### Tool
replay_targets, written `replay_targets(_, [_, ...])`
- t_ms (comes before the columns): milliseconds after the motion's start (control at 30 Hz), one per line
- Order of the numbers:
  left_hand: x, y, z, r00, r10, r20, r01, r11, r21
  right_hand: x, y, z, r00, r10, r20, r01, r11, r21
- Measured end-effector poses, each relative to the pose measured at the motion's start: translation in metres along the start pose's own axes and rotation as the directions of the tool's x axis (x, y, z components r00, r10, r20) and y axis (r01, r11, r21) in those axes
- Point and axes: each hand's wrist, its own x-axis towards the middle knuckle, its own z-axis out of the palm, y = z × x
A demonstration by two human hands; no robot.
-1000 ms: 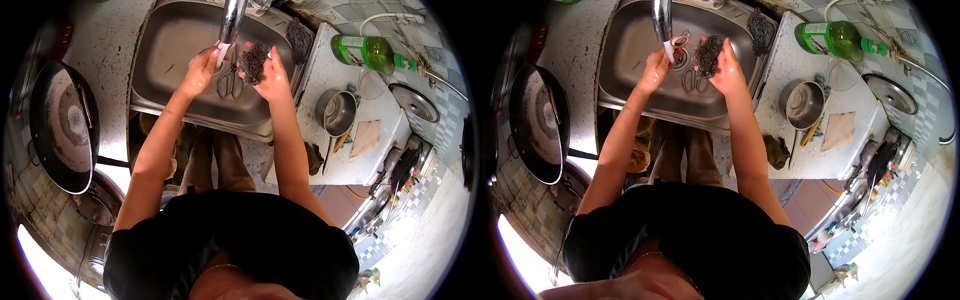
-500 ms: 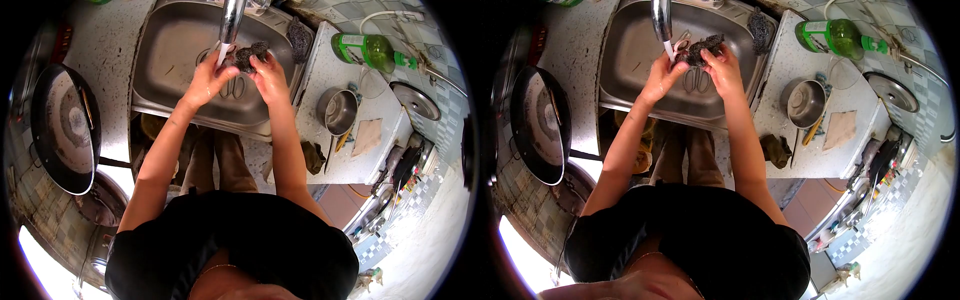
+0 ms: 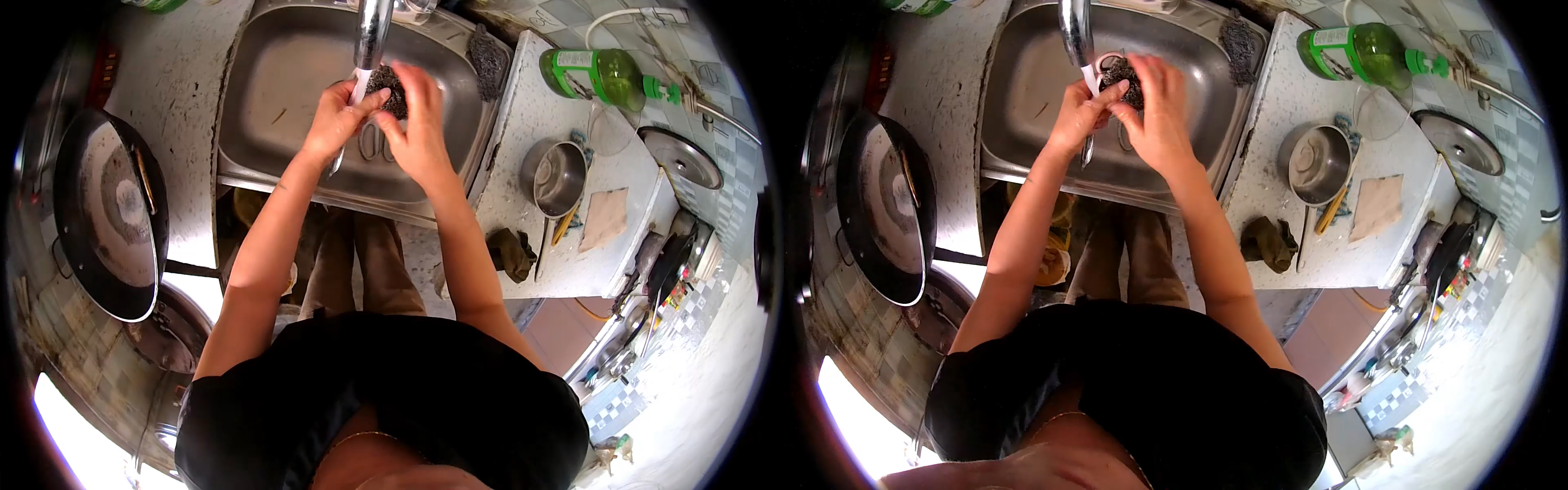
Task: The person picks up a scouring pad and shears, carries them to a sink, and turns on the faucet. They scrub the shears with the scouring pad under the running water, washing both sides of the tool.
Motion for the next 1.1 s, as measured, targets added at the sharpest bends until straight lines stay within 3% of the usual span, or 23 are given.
replay_targets(33, [-0.002, 0.001, 0.001, 1.0, -0.006, 0.006, 0.006, 1.0, 0.002, -0.003, -0.003, 0.001, 0.994, -0.003, 0.108, -0.02, 0.976, 0.215])
replay_targets(67, [-0.002, 0.004, 0.001, 0.996, -0.05, 0.069, 0.051, 0.998, -0.024, -0.005, 0.001, 0.007, 0.991, 0.066, 0.115, -0.098, 0.947, 0.306])
replay_targets(167, [0.005, 0.0, -0.004, 0.977, -0.075, 0.202, 0.09, 0.994, -0.064, -0.007, 0.02, 0.013, 0.996, 0.059, 0.068, -0.076, 0.958, 0.275])
replay_targets(233, [0.007, -0.004, -0.005, 0.967, -0.066, 0.245, 0.124, 0.966, -0.227, -0.008, 0.023, 0.017, 0.995, 0.101, -0.003, -0.096, 0.952, 0.289])
replay_targets(300, [0.011, -0.005, -0.009, 0.953, -0.063, 0.296, 0.125, 0.973, -0.196, -0.005, 0.021, 0.016, 0.916, 0.361, -0.178, -0.277, 0.887, 0.37])
replay_targets(333, [0.012, -0.003, -0.009, 0.954, -0.067, 0.292, 0.12, 0.978, -0.169, -0.002, 0.021, 0.016, 0.915, 0.36, -0.18, -0.276, 0.887, 0.371])
replay_targets(467, [0.017, -0.011, 0.0, 0.963, -0.165, 0.213, 0.178, 0.983, -0.041, 0.014, 0.021, 0.026, 0.985, -0.036, -0.171, 0.027, 0.998, -0.056])
replay_targets(500, [0.017, -0.012, 0.002, 0.963, -0.167, 0.214, 0.179, 0.983, -0.04, 0.016, 0.026, 0.029, 0.985, -0.035, -0.171, 0.025, 0.998, -0.057])
replay_targets(567, [0.019, -0.014, 0.004, 0.989, -0.061, 0.138, 0.042, 0.99, 0.131, 0.023, 0.033, 0.035, 0.994, 0.107, -0.016, -0.106, 0.994, 0.022])
replay_targets(733, [0.026, -0.025, 0.005, 0.997, -0.01, 0.076, -0.009, 0.969, 0.245, 0.035, 0.04, 0.049, 0.963, 0.256, -0.088, -0.252, 0.966, 0.055])
replay_targets(800, [0.03, -0.035, 0.001, 0.997, 0.062, 0.052, -0.073, 0.965, 0.253, 0.043, 0.046, 0.048, 0.818, 0.561, 0.123, -0.575, 0.797, 0.185])
replay_targets(833, [0.03, -0.036, -0.001, 0.997, 0.063, 0.051, -0.074, 0.964, 0.254, 0.046, 0.048, 0.046, 0.819, 0.561, 0.123, -0.574, 0.797, 0.186])
replay_targets(900, [0.03, -0.038, -0.003, 0.984, 0.172, 0.036, -0.174, 0.922, 0.345, 0.049, 0.054, 0.038, 0.516, 0.784, 0.345, -0.778, 0.261, 0.571])
replay_targets(933, [0.032, -0.037, -0.005, 0.984, 0.177, 0.036, -0.179, 0.921, 0.345, 0.041, 0.062, 0.041, 0.65, 0.753, 0.105, -0.714, 0.556, 0.426])
replay_targets(967, [0.035, -0.039, -0.007, 0.968, 0.244, 0.052, -0.244, 0.885, 0.396, 0.04, 0.052, 0.038, 0.654, 0.749, 0.107, -0.71, 0.56, 0.427])
replay_targets(1033, [0.041, -0.038, -0.008, 0.949, 0.308, 0.068, -0.305, 0.842, 0.445, 0.027, 0.022, 0.032, 0.941, 0.33, -0.073, -0.309, 0.928, 0.208])
replay_targets(1067, [0.042, -0.039, -0.003, 0.89, 0.445, 0.102, -0.434, 0.756, 0.49, 0.025, 0.009, 0.036, 0.98, 0.142, -0.141, -0.148, 0.989, -0.03])
replay_targets(1100, [0.041, -0.04, -0.001, 0.81, 0.569, 0.143, -0.549, 0.649, 0.527, 0.026, 0.012, 0.043, 0.984, 0.141, -0.105, -0.147, 0.988, -0.055])
